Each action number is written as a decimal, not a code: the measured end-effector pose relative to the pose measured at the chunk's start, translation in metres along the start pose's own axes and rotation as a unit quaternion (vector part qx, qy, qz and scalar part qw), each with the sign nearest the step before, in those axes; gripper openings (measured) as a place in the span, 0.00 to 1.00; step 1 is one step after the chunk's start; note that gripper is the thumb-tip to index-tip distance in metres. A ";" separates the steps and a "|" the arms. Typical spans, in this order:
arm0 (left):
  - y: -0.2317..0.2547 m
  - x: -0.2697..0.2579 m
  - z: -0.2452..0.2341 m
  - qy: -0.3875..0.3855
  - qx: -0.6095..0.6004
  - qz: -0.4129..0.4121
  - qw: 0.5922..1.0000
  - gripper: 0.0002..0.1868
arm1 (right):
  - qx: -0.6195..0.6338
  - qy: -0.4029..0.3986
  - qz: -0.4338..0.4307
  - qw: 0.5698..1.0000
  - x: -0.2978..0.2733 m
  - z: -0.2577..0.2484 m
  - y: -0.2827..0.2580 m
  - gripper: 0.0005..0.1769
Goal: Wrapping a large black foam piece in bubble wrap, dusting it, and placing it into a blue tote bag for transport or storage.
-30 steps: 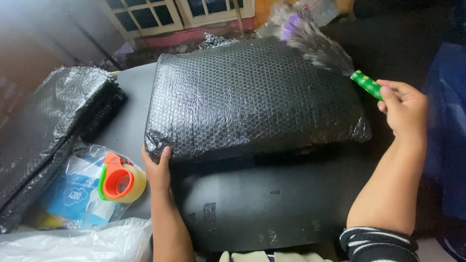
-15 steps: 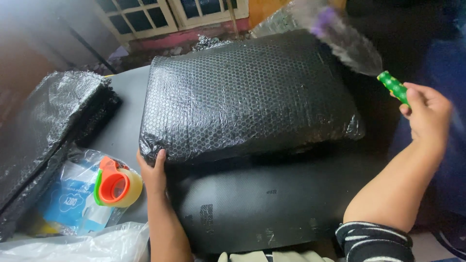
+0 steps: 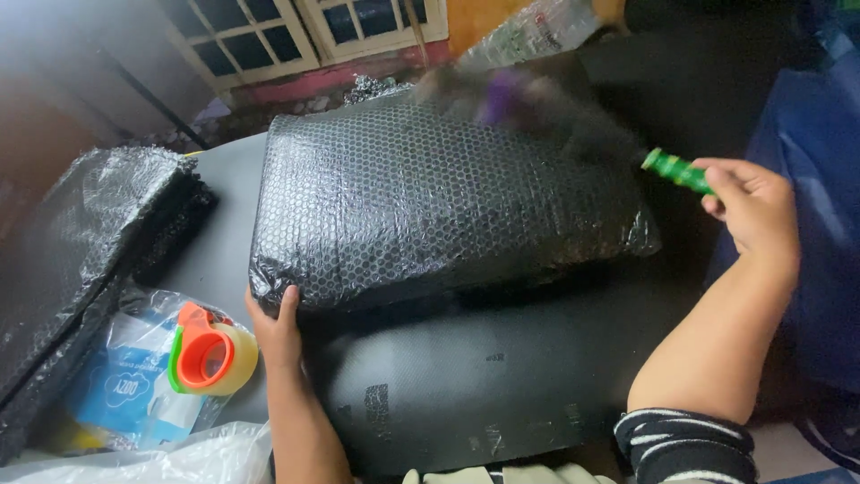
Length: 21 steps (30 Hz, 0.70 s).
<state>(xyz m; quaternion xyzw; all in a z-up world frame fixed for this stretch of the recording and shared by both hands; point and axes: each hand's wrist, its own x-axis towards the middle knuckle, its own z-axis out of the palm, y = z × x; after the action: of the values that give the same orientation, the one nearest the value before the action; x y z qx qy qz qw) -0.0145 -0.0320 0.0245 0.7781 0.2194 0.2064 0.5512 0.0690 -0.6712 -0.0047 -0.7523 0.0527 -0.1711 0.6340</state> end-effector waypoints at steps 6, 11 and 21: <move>0.004 0.000 0.000 0.001 0.009 -0.002 1.000 0.49 | 0.014 0.090 -0.035 0.995 -0.001 0.004 -0.010 0.09; 0.003 0.000 0.000 -0.003 0.006 0.005 1.000 0.49 | 0.011 -0.038 -0.020 0.999 -0.008 0.006 -0.013 0.10; 0.004 -0.001 -0.001 -0.002 0.019 -0.004 1.000 0.49 | -0.044 0.102 -0.049 0.993 0.008 0.033 -0.014 0.10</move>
<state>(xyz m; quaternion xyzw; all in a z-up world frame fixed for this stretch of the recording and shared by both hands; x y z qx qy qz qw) -0.0154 -0.0331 0.0289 0.7877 0.2255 0.1987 0.5377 0.0854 -0.6405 0.0064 -0.7594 0.0880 -0.2755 0.5828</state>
